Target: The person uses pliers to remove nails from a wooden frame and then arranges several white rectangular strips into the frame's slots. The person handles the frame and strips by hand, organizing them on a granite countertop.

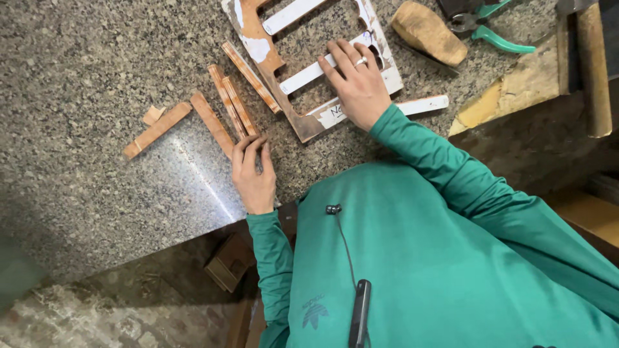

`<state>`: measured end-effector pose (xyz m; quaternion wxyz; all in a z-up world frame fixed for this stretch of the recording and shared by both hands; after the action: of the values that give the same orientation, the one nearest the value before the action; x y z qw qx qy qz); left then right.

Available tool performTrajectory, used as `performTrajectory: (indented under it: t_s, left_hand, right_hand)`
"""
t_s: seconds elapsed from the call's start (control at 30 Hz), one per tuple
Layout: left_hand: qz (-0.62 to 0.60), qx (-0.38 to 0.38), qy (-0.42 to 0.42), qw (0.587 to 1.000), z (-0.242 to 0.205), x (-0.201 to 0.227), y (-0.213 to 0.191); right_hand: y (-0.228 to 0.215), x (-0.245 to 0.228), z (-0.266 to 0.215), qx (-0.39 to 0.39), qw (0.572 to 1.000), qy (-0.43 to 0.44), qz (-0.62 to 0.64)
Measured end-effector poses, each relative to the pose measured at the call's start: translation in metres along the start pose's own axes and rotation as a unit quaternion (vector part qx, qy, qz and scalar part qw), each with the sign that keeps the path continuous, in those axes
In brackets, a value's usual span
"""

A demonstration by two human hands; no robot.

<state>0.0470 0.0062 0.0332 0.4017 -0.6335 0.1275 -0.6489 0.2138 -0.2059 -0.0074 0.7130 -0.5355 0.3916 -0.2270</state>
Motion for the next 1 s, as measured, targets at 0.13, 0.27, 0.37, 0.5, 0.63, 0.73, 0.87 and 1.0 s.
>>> performTrajectory:
  t_s: [0.13, 0.27, 0.37, 0.5, 0.63, 0.73, 0.87, 1.0]
  left_hand:
    - [0.021, 0.021, -0.022, 0.999, -0.005, -0.022, 0.000]
    - [0.153, 0.112, -0.020, 0.982, -0.012, -0.040, -0.015]
    - [0.196, 0.112, -0.051, 0.973, -0.010, -0.052, -0.018]
    - [0.196, 0.096, -0.077, 0.973, -0.007, -0.068, -0.018]
    - [0.180, 0.072, -0.105, 0.975, -0.008, -0.074, -0.018]
    - [0.164, 0.064, -0.112, 0.978, -0.009, -0.073, -0.018]
    - [0.184, 0.070, -0.063, 0.978, -0.007, -0.071, -0.017]
    - [0.170, 0.069, -0.071, 0.980, -0.007, -0.068, -0.019]
  right_hand:
    - [-0.016, -0.015, -0.005, 0.024, 1.000, -0.010, 0.011]
    - [-0.037, -0.025, -0.023, 0.006, 0.997, -0.021, 0.069]
    - [-0.051, -0.021, -0.032, -0.015, 0.994, -0.013, 0.109]
    - [-0.059, -0.012, -0.037, 0.000, 0.985, 0.010, 0.171]
    - [-0.051, 0.006, -0.044, 0.041, 0.985, 0.057, 0.157]
    - [-0.038, 0.040, -0.041, 0.089, 0.982, 0.115, 0.125]
    - [-0.030, 0.079, -0.013, 0.129, 0.983, 0.098, 0.083]
    - [-0.028, 0.090, 0.006, 0.129, 0.991, 0.028, -0.007]
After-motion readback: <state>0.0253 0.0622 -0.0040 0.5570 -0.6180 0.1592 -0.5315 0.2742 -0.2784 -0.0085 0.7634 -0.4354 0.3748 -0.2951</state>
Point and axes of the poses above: each hand's wrist, its own z-axis towards the middle knuckle, its own y-axis out of the palm, x = y × z, the point moved 4 cm from there along z, towards the middle knuckle, and after that the axes turned 10 degrees about y, right-handed, at the moved point
